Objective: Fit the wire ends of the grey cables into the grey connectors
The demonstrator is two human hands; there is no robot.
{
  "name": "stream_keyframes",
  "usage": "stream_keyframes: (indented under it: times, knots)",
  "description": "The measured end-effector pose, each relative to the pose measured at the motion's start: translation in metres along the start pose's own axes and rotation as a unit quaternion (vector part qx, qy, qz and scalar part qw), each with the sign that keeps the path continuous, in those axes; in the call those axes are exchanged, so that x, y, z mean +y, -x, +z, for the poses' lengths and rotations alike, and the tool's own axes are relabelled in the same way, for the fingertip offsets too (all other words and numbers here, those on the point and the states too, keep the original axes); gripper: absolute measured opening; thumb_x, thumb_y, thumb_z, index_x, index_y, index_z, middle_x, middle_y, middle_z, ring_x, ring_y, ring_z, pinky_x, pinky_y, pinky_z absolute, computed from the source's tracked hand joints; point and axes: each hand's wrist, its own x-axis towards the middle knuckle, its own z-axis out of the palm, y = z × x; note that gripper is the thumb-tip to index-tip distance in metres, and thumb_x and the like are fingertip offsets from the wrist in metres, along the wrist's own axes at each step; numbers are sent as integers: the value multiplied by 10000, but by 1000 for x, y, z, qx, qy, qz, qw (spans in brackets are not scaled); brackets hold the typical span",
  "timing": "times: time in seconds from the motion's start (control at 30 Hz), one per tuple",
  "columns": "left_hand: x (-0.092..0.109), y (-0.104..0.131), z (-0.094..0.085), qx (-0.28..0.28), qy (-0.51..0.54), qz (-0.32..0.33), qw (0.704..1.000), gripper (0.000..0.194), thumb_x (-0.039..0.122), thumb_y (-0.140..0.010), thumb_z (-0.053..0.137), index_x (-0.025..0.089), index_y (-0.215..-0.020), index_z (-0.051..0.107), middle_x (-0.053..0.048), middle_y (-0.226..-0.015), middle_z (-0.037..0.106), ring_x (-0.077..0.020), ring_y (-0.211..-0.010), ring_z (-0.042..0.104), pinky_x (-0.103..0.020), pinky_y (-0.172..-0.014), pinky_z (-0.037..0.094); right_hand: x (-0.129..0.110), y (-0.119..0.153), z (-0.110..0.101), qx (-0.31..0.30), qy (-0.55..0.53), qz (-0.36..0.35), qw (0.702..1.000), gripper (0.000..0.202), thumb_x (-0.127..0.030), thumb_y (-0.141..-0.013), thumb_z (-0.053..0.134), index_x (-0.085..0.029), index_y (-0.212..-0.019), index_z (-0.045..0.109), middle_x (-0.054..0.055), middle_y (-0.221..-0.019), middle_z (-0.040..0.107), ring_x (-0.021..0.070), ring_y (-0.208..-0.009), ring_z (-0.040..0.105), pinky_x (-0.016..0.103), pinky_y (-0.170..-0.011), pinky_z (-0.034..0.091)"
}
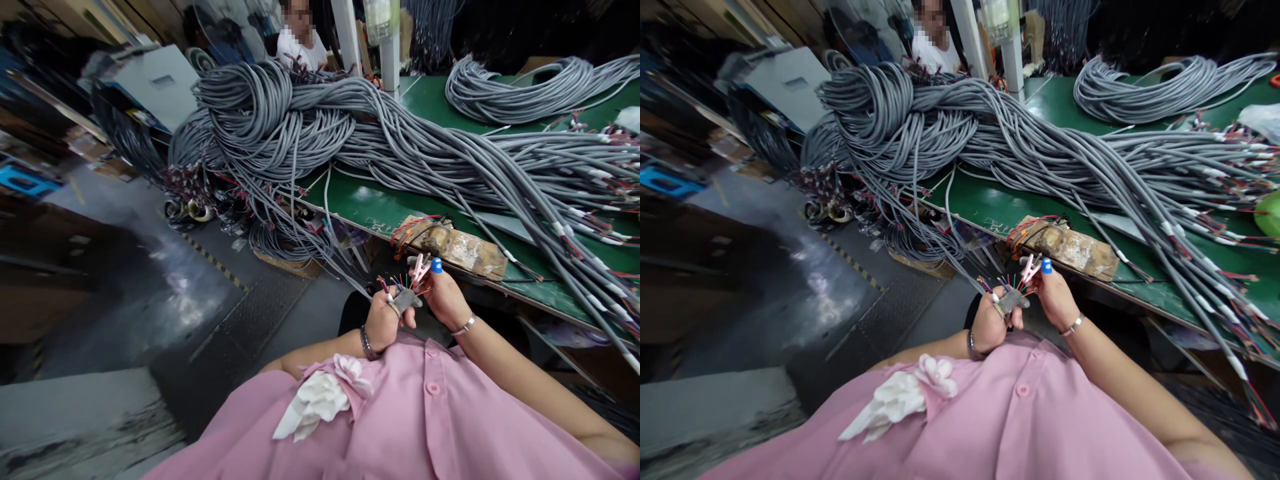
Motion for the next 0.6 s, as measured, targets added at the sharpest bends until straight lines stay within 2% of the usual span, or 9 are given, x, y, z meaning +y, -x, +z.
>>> stream_keyframes:
  times: [0.1,0.17,0.27,0.37,0.6]
  knots:
    - [-2,-2,0,3,6,5,1000,349,478,-816,573,154,-687,568,18,-422,540,-89,-375,461,-222,-415,281,-2,-2,4,-23,-76,70,994,494,-674,-707,611,-202,-833,687,49,-744,674,150,-575,558,284,-517,467]
    - [-2,-3,0,3,6,7,1000,351,472,-817,572,159,-660,542,18,-424,543,-86,-373,459,-219,-413,281,-5,-3,7,-17,-116,94,989,453,-633,-679,672,-202,-819,684,41,-708,673,155,-555,560,292,-512,481]
    - [-2,-3,1,5,-6,2,1000,359,476,-814,573,160,-648,531,19,-419,541,-82,-363,447,-215,-405,276,-6,-5,10,11,-146,90,985,392,-577,-659,724,-206,-772,670,31,-687,677,149,-530,560,287,-507,488]
    - [0,-2,1,0,-19,-5,1000,357,477,-815,570,156,-660,539,15,-416,543,-83,-357,444,-215,-397,276,-4,-5,10,12,-147,82,986,386,-572,-670,719,-205,-775,662,30,-715,684,137,-511,551,277,-494,477]
    - [-2,3,-3,8,-10,-9,1000,361,492,-797,585,156,-671,548,18,-422,537,-85,-372,455,-217,-415,291,1,-1,1,-47,-164,92,981,463,-667,-756,559,-222,-835,660,39,-842,690,140,-635,589,263,-570,492]
